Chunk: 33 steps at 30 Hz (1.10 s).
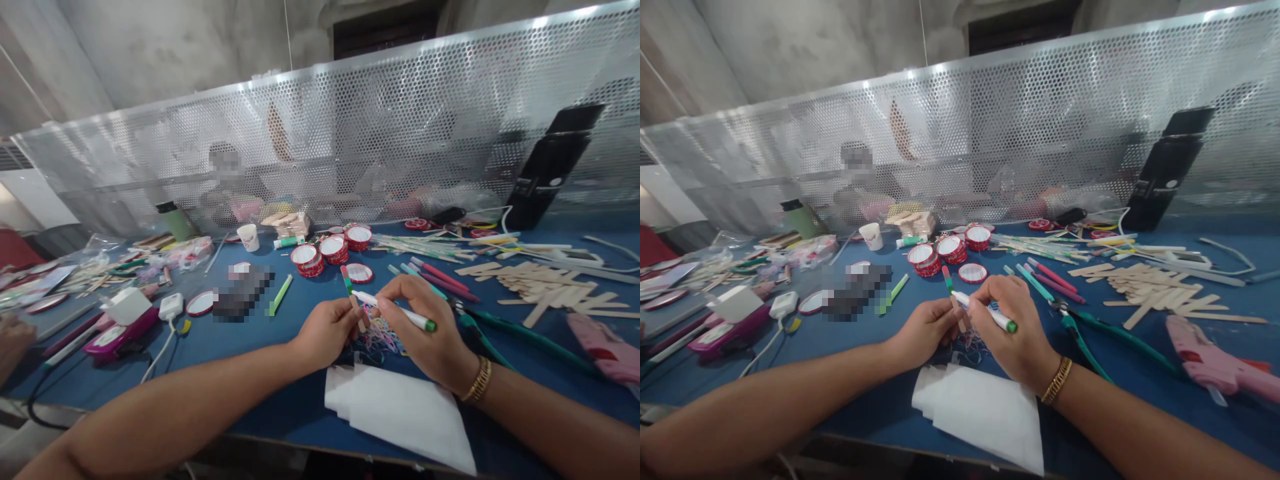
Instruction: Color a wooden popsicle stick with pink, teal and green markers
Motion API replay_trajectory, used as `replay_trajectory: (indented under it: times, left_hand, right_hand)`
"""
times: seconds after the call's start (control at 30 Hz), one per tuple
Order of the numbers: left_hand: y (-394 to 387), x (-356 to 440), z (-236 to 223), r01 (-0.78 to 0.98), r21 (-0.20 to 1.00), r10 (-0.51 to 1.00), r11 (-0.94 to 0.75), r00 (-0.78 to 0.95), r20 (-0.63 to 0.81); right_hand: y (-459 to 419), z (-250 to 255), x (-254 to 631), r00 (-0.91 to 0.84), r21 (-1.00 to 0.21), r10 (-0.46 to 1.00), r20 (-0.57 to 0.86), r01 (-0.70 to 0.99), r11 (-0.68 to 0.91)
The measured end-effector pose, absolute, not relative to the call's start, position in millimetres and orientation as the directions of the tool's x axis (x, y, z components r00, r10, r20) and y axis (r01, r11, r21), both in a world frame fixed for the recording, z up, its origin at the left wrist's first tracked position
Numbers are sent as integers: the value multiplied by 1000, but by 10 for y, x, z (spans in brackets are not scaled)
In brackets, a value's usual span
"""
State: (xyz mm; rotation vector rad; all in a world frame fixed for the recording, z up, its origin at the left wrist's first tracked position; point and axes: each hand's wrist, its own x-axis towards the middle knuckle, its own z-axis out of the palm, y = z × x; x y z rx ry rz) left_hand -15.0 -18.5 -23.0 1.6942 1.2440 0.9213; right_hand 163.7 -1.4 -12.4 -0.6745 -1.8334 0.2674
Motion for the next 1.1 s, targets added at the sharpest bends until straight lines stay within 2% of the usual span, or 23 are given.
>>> replay_trajectory:
  times: [0.13, 0.6, 1.1]
  left_hand:
    - [-184, -149, -237, 355, 920, 967, -166, 241, 82]
    - [-183, -140, -226, 315, 934, 962, -170, 258, 89]
    - [-185, -141, -224, 353, 917, 964, -186, 247, 100]
  right_hand:
    - [-15, -121, 1647, -196, -482, 566, 800, 352, 802]
    - [-21, -104, 1641, -225, -460, 536, 813, 314, 830]
    - [-23, -104, 1647, -240, -421, 507, 828, 331, 844]
